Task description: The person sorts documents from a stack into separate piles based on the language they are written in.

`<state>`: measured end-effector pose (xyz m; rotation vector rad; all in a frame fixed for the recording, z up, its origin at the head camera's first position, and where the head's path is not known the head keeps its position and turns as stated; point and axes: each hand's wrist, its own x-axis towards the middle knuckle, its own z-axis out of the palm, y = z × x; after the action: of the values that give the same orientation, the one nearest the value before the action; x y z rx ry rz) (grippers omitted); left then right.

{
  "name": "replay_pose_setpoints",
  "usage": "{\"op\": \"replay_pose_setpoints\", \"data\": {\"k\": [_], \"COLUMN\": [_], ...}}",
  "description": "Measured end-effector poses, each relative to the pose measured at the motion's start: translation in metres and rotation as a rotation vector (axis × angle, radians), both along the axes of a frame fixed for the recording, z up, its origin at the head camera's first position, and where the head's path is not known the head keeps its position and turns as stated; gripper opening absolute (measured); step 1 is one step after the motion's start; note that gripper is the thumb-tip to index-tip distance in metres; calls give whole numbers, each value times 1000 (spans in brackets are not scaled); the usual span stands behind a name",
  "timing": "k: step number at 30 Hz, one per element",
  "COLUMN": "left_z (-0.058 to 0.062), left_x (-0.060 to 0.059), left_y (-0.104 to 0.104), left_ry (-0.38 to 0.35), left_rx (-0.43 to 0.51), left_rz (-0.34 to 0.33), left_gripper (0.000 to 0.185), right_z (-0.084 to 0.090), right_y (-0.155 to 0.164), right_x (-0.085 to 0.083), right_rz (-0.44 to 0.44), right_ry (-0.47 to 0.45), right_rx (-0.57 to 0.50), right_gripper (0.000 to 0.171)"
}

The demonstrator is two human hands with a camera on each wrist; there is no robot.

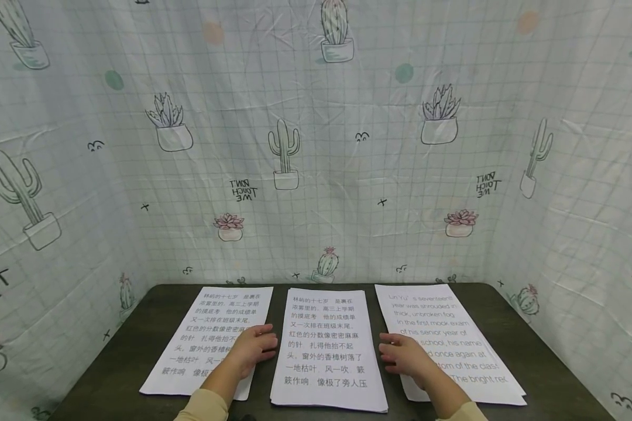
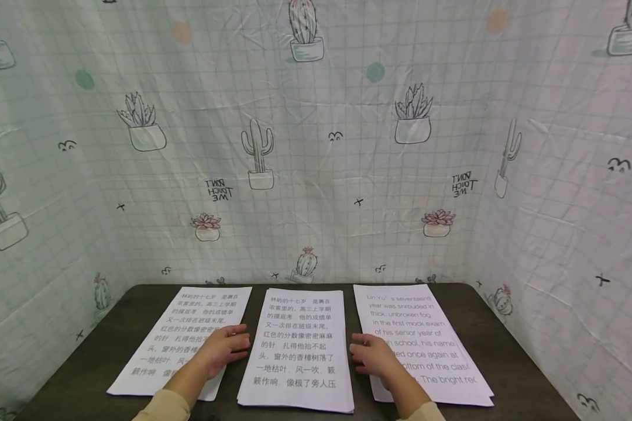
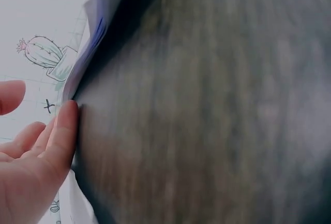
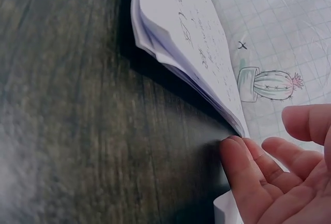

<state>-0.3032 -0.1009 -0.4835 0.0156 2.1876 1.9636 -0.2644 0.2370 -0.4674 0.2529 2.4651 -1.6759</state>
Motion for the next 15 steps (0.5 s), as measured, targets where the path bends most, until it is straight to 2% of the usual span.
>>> {"op": "replay_pose_setpoints", "data": {"k": [7, 15], "left_z": [5, 1], "left_x": [4, 6], "left_y": [-4, -1], "left_ry": [-37, -39], "left_rx": [-94, -128], "left_rz": [-10, -38], "left_gripper": [55, 47], "right_z": [2, -1], "right_y": [-2, -6], "right_x": [4, 9], "right_rz": [12, 16], "right_ry": [-45, -73], "right_rx": [21, 17], "right_gripper": [46, 47]}}
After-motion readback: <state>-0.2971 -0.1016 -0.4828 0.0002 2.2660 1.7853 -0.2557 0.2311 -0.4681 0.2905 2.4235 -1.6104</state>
